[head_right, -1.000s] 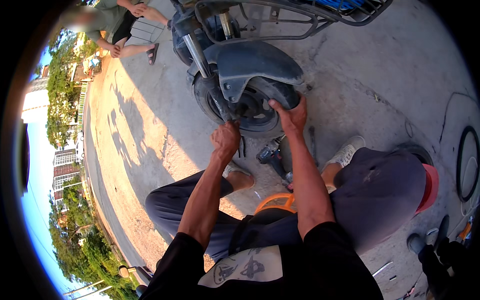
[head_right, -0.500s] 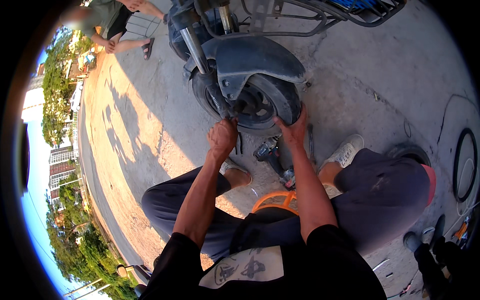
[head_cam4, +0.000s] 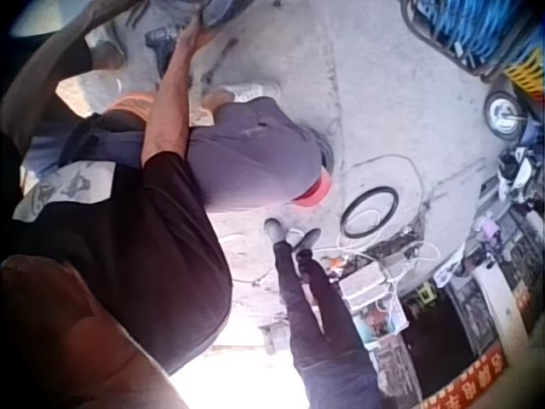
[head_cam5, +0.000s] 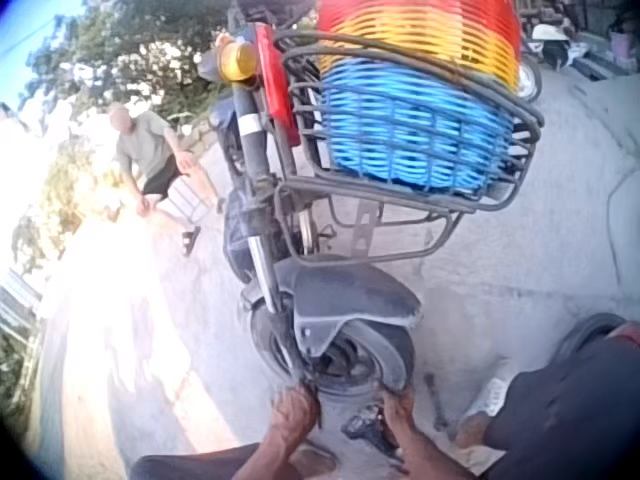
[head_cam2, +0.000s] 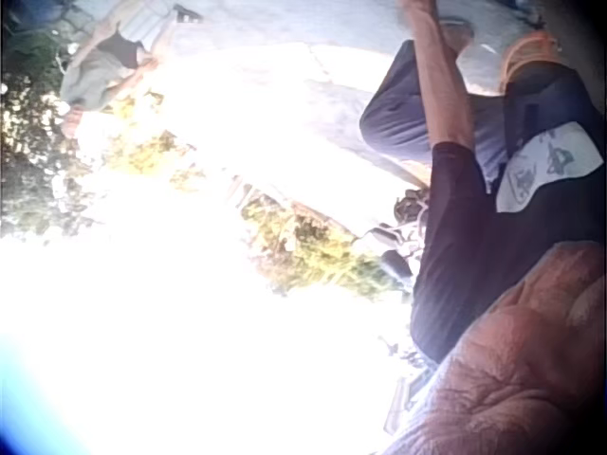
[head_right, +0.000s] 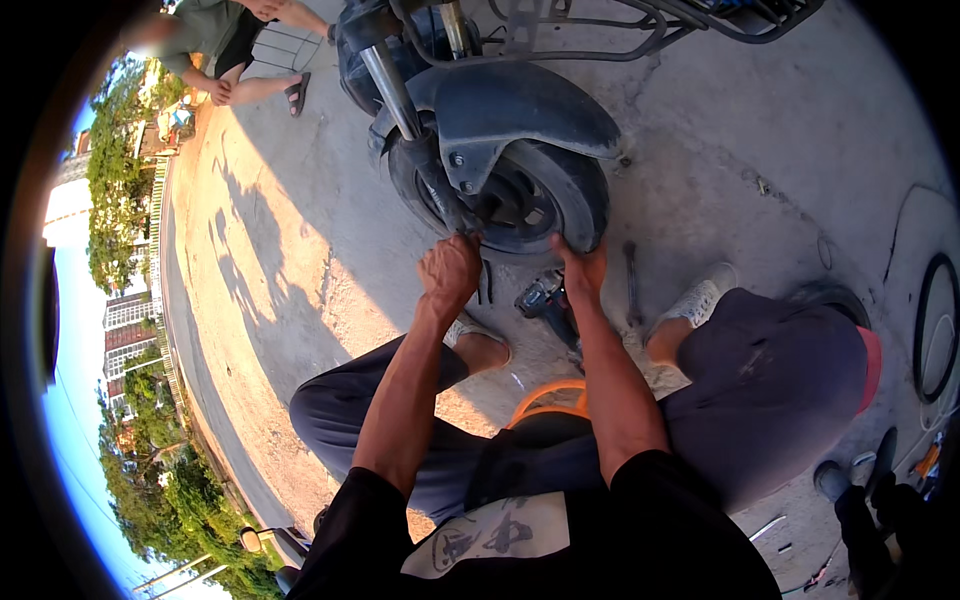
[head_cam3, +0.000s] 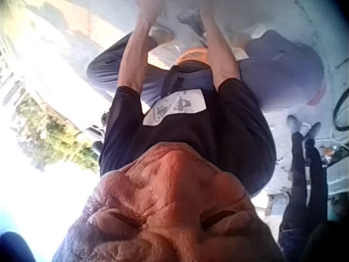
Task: The person removes the front wheel of an electric bike using an impact driver, places the fasteners in a bucket, and then uses a pair of pliers to detach a colorful woven basket from the front rack.
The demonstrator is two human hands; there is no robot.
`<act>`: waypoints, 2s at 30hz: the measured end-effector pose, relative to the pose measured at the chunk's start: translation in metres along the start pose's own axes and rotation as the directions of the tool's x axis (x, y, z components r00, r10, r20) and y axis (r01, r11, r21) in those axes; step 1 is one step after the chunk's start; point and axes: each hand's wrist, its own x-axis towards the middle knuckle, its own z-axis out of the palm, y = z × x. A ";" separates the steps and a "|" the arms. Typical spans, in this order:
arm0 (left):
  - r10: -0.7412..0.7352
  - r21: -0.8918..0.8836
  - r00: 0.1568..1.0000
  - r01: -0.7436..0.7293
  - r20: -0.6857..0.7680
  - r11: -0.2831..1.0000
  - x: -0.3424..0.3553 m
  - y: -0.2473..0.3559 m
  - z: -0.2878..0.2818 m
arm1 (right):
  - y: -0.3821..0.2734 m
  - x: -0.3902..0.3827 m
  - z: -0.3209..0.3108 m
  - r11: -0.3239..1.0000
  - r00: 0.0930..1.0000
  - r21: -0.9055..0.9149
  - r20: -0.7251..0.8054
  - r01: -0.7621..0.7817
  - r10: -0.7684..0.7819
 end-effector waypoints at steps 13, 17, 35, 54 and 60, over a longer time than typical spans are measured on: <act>0.173 -0.430 0.966 -0.076 0.190 0.900 -0.088 -0.088 -0.033 | -0.028 0.001 -0.002 0.990 0.988 -0.064 0.103 0.125 -0.118; -0.072 -0.516 0.876 0.345 0.477 0.784 -0.145 -0.145 -0.048 | 0.001 -0.002 -0.004 0.978 0.986 -0.147 0.095 0.150 -0.137; -0.127 -0.624 0.972 0.225 0.198 0.748 -0.024 -0.210 0.107 | -0.084 -0.056 0.028 0.790 0.940 -0.510 0.219 0.340 -0.263; -0.060 -0.939 0.986 0.168 0.157 0.301 0.016 -0.084 -0.016 | -0.099 0.000 0.001 0.856 0.924 -0.422 0.351 0.299 -0.150; -0.085 -0.937 0.965 0.262 0.249 0.231 0.010 -0.105 0.007 | -0.141 0.008 0.016 0.826 0.873 -0.436 0.471 0.357 -0.129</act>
